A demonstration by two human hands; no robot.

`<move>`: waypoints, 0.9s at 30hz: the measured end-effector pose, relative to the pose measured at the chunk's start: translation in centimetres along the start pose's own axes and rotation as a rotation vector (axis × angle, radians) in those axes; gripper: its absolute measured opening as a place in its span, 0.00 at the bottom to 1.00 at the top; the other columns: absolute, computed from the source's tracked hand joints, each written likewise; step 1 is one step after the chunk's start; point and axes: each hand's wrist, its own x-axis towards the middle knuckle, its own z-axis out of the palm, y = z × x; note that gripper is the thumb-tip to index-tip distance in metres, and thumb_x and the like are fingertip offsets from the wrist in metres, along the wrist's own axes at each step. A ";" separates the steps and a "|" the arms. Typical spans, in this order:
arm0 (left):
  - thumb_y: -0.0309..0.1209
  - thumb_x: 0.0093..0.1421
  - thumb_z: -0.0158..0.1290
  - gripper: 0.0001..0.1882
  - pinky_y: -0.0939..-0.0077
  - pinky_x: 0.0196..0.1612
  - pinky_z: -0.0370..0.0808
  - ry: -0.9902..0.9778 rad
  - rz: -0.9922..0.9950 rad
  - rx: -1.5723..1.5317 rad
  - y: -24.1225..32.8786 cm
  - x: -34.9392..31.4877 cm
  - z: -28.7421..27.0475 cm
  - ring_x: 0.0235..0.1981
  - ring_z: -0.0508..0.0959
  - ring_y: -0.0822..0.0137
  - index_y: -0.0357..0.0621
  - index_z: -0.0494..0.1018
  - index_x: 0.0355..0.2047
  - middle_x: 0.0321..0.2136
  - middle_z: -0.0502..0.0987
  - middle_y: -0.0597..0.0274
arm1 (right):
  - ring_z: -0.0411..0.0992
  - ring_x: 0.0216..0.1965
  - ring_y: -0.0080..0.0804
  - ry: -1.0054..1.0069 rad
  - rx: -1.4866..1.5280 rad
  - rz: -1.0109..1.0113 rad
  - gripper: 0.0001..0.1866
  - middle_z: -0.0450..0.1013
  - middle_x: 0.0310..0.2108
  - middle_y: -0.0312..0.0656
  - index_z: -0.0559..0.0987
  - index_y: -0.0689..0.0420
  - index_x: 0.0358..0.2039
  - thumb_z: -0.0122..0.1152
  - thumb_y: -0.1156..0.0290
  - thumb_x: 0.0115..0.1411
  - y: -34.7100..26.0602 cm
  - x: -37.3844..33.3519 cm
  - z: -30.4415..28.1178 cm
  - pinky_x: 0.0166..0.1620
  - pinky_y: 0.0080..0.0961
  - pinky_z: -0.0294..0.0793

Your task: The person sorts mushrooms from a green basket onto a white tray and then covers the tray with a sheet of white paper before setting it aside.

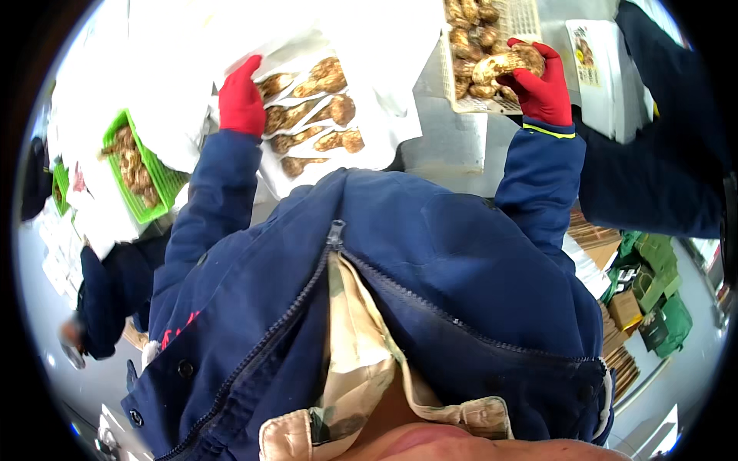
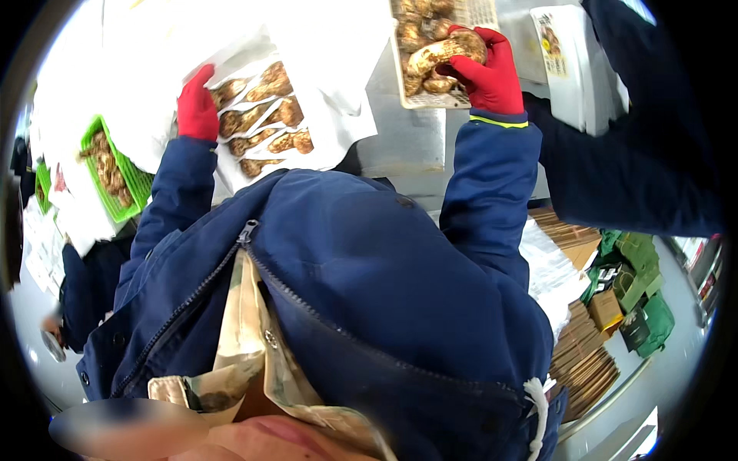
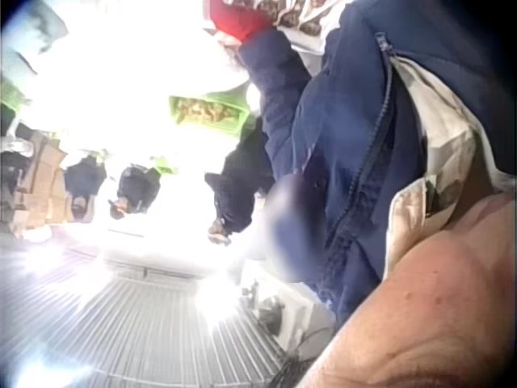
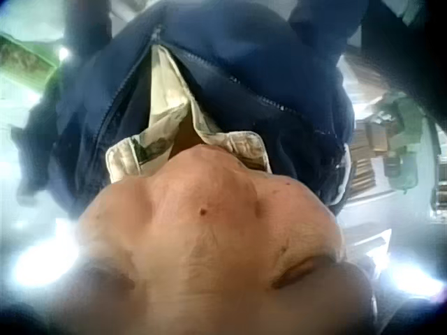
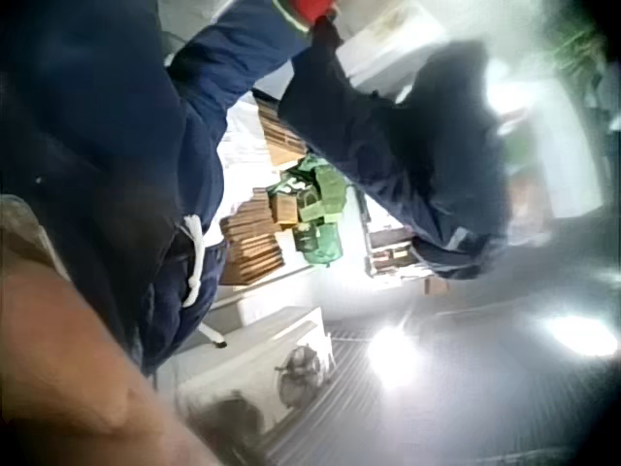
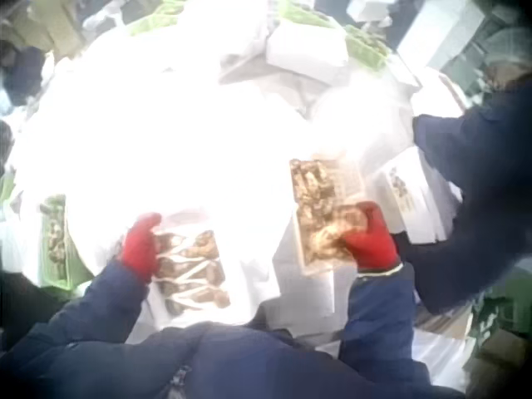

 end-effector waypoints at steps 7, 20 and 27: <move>0.10 0.51 0.40 0.29 0.66 0.52 0.71 0.180 -0.002 -0.210 -1.2 -1.8 -0.4 0.48 0.75 0.52 0.46 0.71 0.52 0.45 0.76 0.52 | 0.72 0.37 0.26 -0.272 -0.575 -0.009 0.22 0.72 0.36 0.37 0.73 0.59 0.49 0.63 0.79 0.52 -2.3 2.9 12.4 0.43 0.23 0.71; 0.14 0.62 0.41 0.19 0.69 0.57 0.70 0.368 -0.109 -0.531 -2.8 -3.5 -3.7 0.51 0.75 0.62 0.36 0.70 0.52 0.48 0.75 0.53 | 0.73 0.39 0.32 -0.488 -0.889 -0.112 0.31 0.74 0.39 0.45 0.67 0.59 0.52 0.70 0.75 0.47 5.2 6.3 22.9 0.43 0.27 0.74; 0.22 0.61 0.50 0.18 0.70 0.51 0.72 -0.040 -0.043 -0.263 1.3 1.1 -3.8 0.48 0.76 0.58 0.47 0.72 0.52 0.46 0.77 0.56 | 0.76 0.35 0.45 -0.402 -1.442 -0.097 0.26 0.77 0.33 0.49 0.72 0.59 0.48 0.63 0.56 0.54 6.8 7.7 26.5 0.41 0.42 0.74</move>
